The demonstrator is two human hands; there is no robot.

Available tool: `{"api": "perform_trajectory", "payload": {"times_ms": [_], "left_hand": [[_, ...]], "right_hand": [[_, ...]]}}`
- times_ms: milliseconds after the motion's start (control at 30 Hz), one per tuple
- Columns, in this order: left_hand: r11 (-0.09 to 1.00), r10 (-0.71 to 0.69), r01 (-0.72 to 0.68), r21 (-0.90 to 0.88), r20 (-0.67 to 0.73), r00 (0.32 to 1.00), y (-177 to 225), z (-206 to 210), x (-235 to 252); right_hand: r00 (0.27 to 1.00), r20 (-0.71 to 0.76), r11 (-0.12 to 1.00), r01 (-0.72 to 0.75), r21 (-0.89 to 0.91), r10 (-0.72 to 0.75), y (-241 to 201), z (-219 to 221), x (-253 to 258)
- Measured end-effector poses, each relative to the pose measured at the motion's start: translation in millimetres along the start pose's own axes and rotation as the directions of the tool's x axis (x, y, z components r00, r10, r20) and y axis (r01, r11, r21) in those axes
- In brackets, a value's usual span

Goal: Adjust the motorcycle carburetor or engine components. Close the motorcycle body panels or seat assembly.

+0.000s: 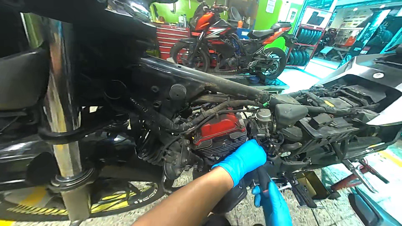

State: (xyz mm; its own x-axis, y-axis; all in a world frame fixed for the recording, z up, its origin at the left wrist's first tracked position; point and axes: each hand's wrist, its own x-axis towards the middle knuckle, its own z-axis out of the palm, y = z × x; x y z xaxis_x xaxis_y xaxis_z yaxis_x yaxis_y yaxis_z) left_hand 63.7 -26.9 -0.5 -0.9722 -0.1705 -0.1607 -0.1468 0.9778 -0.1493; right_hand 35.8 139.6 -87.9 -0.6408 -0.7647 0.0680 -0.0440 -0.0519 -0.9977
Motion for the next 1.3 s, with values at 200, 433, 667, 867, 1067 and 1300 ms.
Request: {"api": "perform_trajectory", "payload": {"times_ms": [200, 433, 667, 867, 1067, 1300], "left_hand": [[1.000, 0.001, 0.000, 0.012, -0.055, 0.998, 0, 5, 2], [1.000, -0.004, 0.005, 0.030, -0.042, 0.999, 1, 3, 0], [0.999, -0.021, 0.022, 0.038, -0.023, 0.999, -1, 5, 1], [0.998, -0.023, 0.025, 0.055, -0.028, 0.999, -2, 7, 0], [0.999, -0.036, 0.035, 0.041, 0.019, 0.999, -2, 3, 2], [0.995, -0.071, 0.065, 0.069, 0.084, 0.994, -1, 1, 4]], "right_hand": [[0.989, -0.057, 0.955, 0.114, -0.273, -0.135, 0, 1, -2], [0.952, -0.076, 0.827, 0.216, -0.519, -0.296, 4, 4, -2], [0.949, -0.095, 0.798, 0.196, -0.570, -0.301, 2, 7, 1], [0.997, -0.024, 0.995, -0.071, 0.076, 0.073, -6, 6, 0], [0.966, -0.118, 0.895, 0.162, -0.415, -0.230, 7, 7, 0], [0.918, -0.152, 0.793, 0.224, -0.566, -0.367, 10, 13, 7]]}}
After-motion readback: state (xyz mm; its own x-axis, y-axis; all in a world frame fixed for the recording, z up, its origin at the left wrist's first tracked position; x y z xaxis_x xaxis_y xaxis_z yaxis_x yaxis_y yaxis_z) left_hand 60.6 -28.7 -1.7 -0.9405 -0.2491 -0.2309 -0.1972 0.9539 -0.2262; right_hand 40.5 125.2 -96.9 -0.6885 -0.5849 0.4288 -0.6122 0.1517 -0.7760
